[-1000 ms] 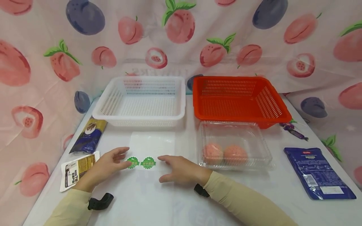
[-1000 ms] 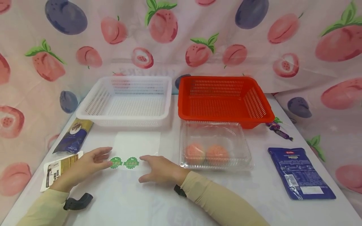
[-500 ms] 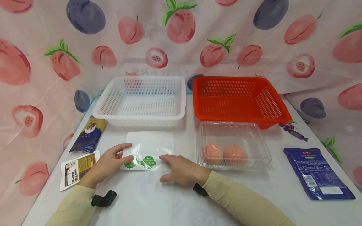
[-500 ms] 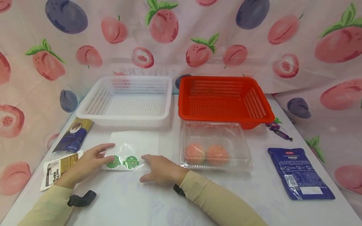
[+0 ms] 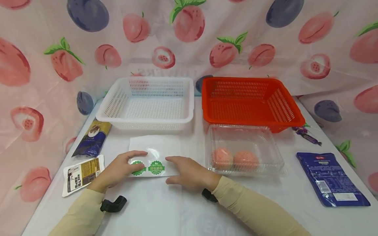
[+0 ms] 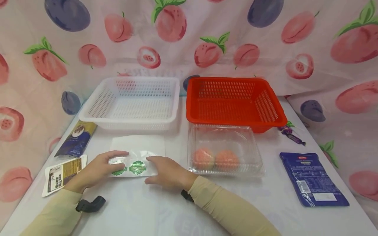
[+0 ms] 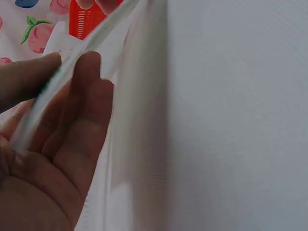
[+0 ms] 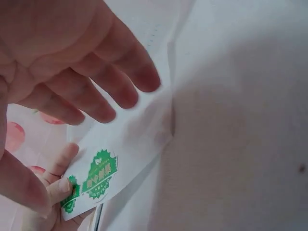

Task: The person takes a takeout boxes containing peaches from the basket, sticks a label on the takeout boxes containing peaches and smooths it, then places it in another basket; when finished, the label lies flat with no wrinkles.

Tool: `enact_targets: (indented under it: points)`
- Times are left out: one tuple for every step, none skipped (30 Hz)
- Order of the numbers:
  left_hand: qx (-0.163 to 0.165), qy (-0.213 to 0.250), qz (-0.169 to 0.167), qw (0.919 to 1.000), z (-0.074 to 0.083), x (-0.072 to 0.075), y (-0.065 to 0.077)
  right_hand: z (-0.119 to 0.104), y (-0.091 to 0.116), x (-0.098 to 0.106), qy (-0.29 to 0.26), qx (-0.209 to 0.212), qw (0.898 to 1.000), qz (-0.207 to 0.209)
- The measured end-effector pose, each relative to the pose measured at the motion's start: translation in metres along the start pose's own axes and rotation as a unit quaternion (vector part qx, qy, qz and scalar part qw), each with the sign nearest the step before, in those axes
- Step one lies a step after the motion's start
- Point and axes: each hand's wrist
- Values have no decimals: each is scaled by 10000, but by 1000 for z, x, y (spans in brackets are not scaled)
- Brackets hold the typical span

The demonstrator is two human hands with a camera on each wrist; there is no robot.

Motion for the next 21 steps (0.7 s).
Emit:
enact_targets:
  points:
    - [-73,16,36,10000,1,1,0,-1,0,1,5,79,9999,82]
    - [-147,44,76,9999,2,2,1,-2,0,3,11,167,9997,176]
    - [-228,97,86,9997,4,3,1,-3,0,4,16,272,9992,278]
    - [-288,158,97,9994,5,3,2,-3,0,5,23,392,9985,384]
    - [-331,203,96,9992,7,4,4,-4,0,5,24,491,9976,484]
    - [-362,260,81,9990,9,4,5,-4,-1,6,12,596,9965,590]
    - [-405,310,66,9987,10,4,6,-4,-1,7,4,700,9951,691]
    - [-437,350,60,9984,12,4,7,-4,-2,8,16,812,9936,790]
    - [-448,389,39,9982,13,4,7,-4,-2,8,40,919,9919,880]
    - [-455,402,37,9981,14,4,8,-5,-2,9,69,1014,9901,969]
    - [-468,425,27,9980,16,4,8,-5,-2,10,87,1102,9884,1041]
    - [-495,445,16,9978,17,4,8,-5,-3,11,99,1186,9867,1108]
    - [-531,457,12,9975,18,4,8,-5,-2,12,113,1262,9851,1159]
    - [-556,474,4,9973,20,4,8,-5,-3,12,144,1353,9833,1208]
    - [-566,502,-18,9971,21,4,8,-6,-2,13,169,1431,9818,1241]
    - [-596,525,-27,9968,23,4,8,-5,-2,14,194,1515,9801,1271]
    - [-615,576,-58,9964,25,4,8,-5,-2,14,209,1580,9787,1294]
    - [-628,602,-79,9962,26,4,8,-5,-3,14,240,1636,9774,1320]
    - [-637,644,-105,9958,27,4,8,-5,-3,14,268,1679,9764,1335]
    - [-646,677,-126,9955,27,4,8,-5,-3,15,295,1712,9755,1352]
    - [-653,695,-134,9953,28,4,8,-5,-3,15,312,1724,9751,1360]
Point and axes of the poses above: each hand's wrist, its own y-axis away from the middle knuckle, its own x-axis out of the back of the hand, z = x × y, and after that the axes turned 10 degrees about x, right-handed
